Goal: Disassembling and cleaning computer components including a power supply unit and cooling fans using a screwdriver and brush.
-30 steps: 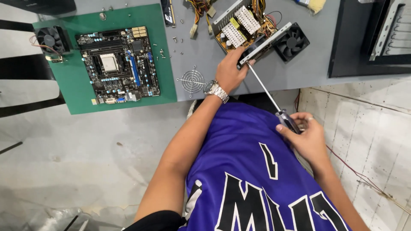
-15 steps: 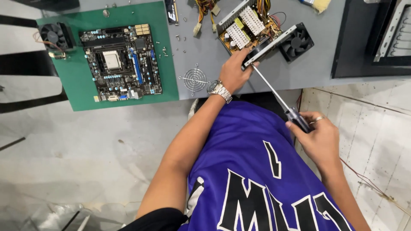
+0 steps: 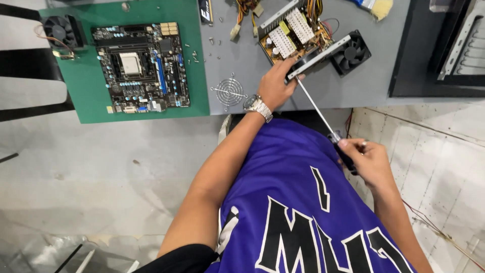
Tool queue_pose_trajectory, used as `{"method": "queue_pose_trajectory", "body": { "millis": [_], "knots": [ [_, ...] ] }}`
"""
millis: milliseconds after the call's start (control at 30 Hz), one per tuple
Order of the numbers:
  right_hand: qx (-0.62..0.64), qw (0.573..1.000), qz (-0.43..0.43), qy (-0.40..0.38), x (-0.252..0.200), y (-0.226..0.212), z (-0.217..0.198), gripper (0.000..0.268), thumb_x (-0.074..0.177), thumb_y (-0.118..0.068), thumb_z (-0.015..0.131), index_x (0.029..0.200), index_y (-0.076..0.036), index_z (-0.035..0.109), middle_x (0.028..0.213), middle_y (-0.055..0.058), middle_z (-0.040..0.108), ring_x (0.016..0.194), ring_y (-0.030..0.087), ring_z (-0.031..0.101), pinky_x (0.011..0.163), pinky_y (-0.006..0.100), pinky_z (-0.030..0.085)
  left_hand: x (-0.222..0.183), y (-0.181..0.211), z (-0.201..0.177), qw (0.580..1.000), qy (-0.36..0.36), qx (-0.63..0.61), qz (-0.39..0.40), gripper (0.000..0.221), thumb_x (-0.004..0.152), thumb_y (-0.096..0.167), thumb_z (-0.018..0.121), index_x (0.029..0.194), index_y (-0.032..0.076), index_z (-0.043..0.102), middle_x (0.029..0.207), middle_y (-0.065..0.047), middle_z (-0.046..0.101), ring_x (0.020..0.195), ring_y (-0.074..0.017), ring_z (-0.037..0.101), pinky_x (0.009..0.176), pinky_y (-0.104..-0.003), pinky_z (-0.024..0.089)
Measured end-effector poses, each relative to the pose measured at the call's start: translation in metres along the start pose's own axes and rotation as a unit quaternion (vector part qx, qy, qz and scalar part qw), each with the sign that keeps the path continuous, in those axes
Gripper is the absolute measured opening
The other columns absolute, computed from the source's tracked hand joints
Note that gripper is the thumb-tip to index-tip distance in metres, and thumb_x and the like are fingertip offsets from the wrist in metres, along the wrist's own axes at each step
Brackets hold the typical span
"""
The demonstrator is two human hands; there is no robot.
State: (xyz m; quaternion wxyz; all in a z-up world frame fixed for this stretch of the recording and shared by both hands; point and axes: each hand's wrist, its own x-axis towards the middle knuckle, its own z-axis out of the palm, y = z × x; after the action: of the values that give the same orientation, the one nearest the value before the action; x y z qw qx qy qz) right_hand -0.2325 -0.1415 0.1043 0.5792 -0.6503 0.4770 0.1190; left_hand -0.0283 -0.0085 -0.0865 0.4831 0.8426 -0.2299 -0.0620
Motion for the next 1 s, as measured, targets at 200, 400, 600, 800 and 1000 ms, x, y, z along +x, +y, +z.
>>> {"method": "queue_pose_trajectory", "body": {
  "millis": [200, 400, 600, 800, 1000],
  "knots": [
    [0.053, 0.998, 0.029, -0.015, -0.011, -0.016, 0.01, 0.036, 0.102, -0.028, 0.054, 0.098, 0.008, 0.053, 0.059, 0.019, 0.05, 0.035, 0.023, 0.051, 0.029, 0.03, 0.038, 0.0, 0.001, 0.002, 1.0, 0.004, 0.003, 0.007, 0.047, 0.08, 0.048, 0.072, 0.117, 0.023, 0.055, 0.088, 0.0, 0.06, 0.083, -0.0274, 0.068, 0.068, -0.042, 0.058],
    [0.007, 1.0, -0.023, 0.006, -0.013, -0.018, 0.011, 0.037, 0.086, -0.009, 0.075, 0.105, 0.015, 0.054, 0.08, 0.021, 0.054, 0.049, 0.027, 0.061, 0.04, 0.034, 0.05, 0.002, 0.001, -0.005, 1.0, -0.003, -0.004, 0.01, 0.047, 0.082, 0.045, 0.071, 0.118, 0.021, 0.054, 0.088, -0.001, 0.06, 0.082, -0.0291, 0.068, 0.067, -0.043, 0.058],
    [-0.016, 1.0, -0.024, -0.003, -0.002, -0.001, 0.015, 0.029, 0.105, -0.018, 0.045, 0.117, 0.006, 0.057, 0.069, 0.023, 0.061, 0.048, 0.025, 0.06, 0.039, 0.031, 0.049, 0.003, 0.004, -0.008, 1.0, -0.013, -0.004, 0.012, 0.047, 0.082, 0.044, 0.071, 0.118, 0.018, 0.055, 0.089, -0.002, 0.061, 0.083, -0.029, 0.068, 0.067, -0.043, 0.058],
    [0.041, 0.998, -0.02, -0.043, -0.009, -0.016, 0.018, 0.045, 0.086, -0.013, 0.072, 0.112, 0.007, 0.041, 0.085, 0.016, 0.045, 0.042, 0.025, 0.055, 0.031, 0.028, 0.044, 0.004, 0.003, -0.01, 1.0, -0.006, -0.001, 0.015, 0.046, 0.082, 0.04, 0.072, 0.118, 0.018, 0.054, 0.09, -0.004, 0.061, 0.084, -0.0301, 0.068, 0.068, -0.043, 0.058],
    [-0.027, 0.999, -0.028, -0.014, -0.002, -0.012, 0.018, 0.031, 0.097, -0.018, 0.06, 0.12, 0.002, 0.052, 0.072, 0.014, 0.06, 0.053, 0.021, 0.062, 0.042, 0.027, 0.051, 0.001, -0.002, -0.006, 1.0, -0.005, 0.005, 0.024, 0.048, 0.082, 0.045, 0.071, 0.119, 0.02, 0.054, 0.09, -0.002, 0.062, 0.085, -0.0288, 0.068, 0.068, -0.041, 0.058]
  ]
}}
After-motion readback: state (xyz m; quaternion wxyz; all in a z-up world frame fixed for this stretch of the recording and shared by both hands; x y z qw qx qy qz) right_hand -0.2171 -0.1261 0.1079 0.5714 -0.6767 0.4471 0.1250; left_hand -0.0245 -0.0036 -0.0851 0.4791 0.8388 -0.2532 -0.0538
